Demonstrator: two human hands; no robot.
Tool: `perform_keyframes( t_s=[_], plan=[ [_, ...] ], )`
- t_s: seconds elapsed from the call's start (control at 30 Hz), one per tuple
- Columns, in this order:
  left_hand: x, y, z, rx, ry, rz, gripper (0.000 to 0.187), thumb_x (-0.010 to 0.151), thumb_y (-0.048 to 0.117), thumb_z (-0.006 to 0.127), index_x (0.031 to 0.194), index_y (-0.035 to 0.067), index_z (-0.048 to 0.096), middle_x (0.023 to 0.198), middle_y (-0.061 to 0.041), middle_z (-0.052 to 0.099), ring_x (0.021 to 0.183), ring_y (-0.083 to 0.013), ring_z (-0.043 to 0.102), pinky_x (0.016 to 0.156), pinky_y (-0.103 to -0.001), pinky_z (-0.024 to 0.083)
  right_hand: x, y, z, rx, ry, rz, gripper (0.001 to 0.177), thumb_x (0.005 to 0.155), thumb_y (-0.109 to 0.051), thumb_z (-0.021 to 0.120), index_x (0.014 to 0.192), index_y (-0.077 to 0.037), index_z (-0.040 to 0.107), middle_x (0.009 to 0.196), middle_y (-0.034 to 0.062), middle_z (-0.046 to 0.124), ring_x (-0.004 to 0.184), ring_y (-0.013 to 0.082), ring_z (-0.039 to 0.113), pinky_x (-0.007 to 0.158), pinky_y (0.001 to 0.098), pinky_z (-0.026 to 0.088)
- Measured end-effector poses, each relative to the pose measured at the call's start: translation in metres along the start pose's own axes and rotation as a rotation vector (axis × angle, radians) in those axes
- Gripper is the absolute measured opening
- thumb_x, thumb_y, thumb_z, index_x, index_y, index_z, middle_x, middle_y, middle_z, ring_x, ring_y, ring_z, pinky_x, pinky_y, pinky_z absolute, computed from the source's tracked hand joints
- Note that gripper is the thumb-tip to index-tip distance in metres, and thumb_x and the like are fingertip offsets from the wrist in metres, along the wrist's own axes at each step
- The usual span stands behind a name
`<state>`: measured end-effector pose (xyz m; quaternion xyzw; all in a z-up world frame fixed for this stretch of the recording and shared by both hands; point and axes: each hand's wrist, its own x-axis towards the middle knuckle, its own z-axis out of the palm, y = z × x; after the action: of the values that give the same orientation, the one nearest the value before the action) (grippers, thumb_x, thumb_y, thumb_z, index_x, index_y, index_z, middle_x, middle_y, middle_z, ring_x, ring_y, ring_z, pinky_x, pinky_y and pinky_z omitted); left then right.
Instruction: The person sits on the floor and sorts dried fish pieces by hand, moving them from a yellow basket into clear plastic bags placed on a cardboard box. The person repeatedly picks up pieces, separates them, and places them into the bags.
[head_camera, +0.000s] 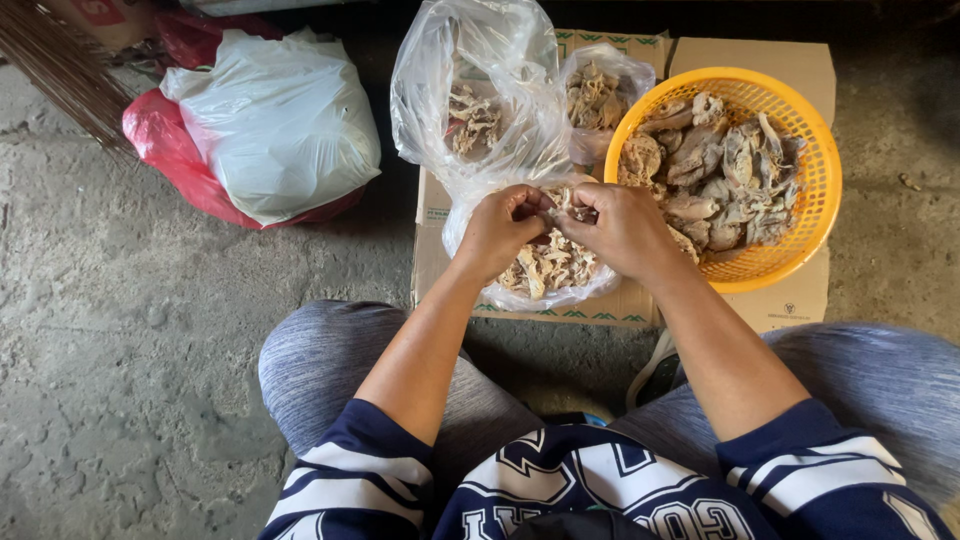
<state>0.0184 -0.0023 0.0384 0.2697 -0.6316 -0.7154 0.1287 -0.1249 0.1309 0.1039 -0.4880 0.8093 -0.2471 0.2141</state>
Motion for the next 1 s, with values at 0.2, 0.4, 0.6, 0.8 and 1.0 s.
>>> perform_keyframes(
  t_s=[0.2,0.4,0.6,0.8,1.0],
  plan=[
    [-0.003,0.011,0.007,0.206,0.111,0.024,0.019,0.082,-0.001,0.067,0.1,-0.003,0.071,0.087,-0.008,0.074,0.075,-0.0131,0.07,0.066,-0.028,0.058,-0.002,-0.003,0.0,0.112,0.082,-0.186,0.023,0.082,-0.023,0.08,0.093,-0.006,0.07,0.071,0.0094,0.071,0.059,0.019,0.067,0.058,0.0369,0.053],
    [-0.005,0.019,0.016,0.384,0.223,0.142,0.023,0.076,0.006,0.08,0.094,-0.001,0.068,0.085,-0.01,0.076,0.077,-0.018,0.074,0.069,-0.032,0.058,-0.002,-0.001,0.002,0.017,0.059,-0.024,0.023,0.083,-0.023,0.082,0.1,-0.009,0.074,0.069,0.0139,0.069,0.059,0.0239,0.066,0.06,0.0392,0.052],
    [0.006,0.016,0.019,0.453,0.264,0.111,0.017,0.078,0.007,0.079,0.094,0.003,0.072,0.084,-0.011,0.077,0.076,-0.022,0.075,0.071,-0.034,0.057,-0.002,0.003,0.002,0.061,0.171,-0.177,0.023,0.078,-0.021,0.083,0.091,-0.007,0.07,0.073,0.0093,0.071,0.061,0.0191,0.067,0.06,0.0369,0.054],
    [0.011,0.009,0.014,0.463,0.254,0.093,0.022,0.076,0.009,0.084,0.092,0.001,0.07,0.081,-0.013,0.076,0.075,-0.022,0.074,0.069,-0.034,0.056,-0.004,0.002,-0.01,0.051,0.006,0.106,0.024,0.084,-0.028,0.084,0.091,-0.009,0.072,0.066,0.0144,0.069,0.057,0.0249,0.064,0.059,0.0401,0.049],
    [0.012,-0.001,0.007,0.446,0.276,0.025,0.012,0.085,0.003,0.068,0.094,0.005,0.075,0.086,-0.01,0.079,0.078,-0.0192,0.076,0.071,-0.033,0.058,0.001,0.006,0.001,0.042,0.01,-0.136,0.015,0.09,-0.02,0.073,0.103,-0.016,0.079,0.1,0.0068,0.079,0.08,0.0203,0.074,0.074,0.0361,0.057]
  ],
)
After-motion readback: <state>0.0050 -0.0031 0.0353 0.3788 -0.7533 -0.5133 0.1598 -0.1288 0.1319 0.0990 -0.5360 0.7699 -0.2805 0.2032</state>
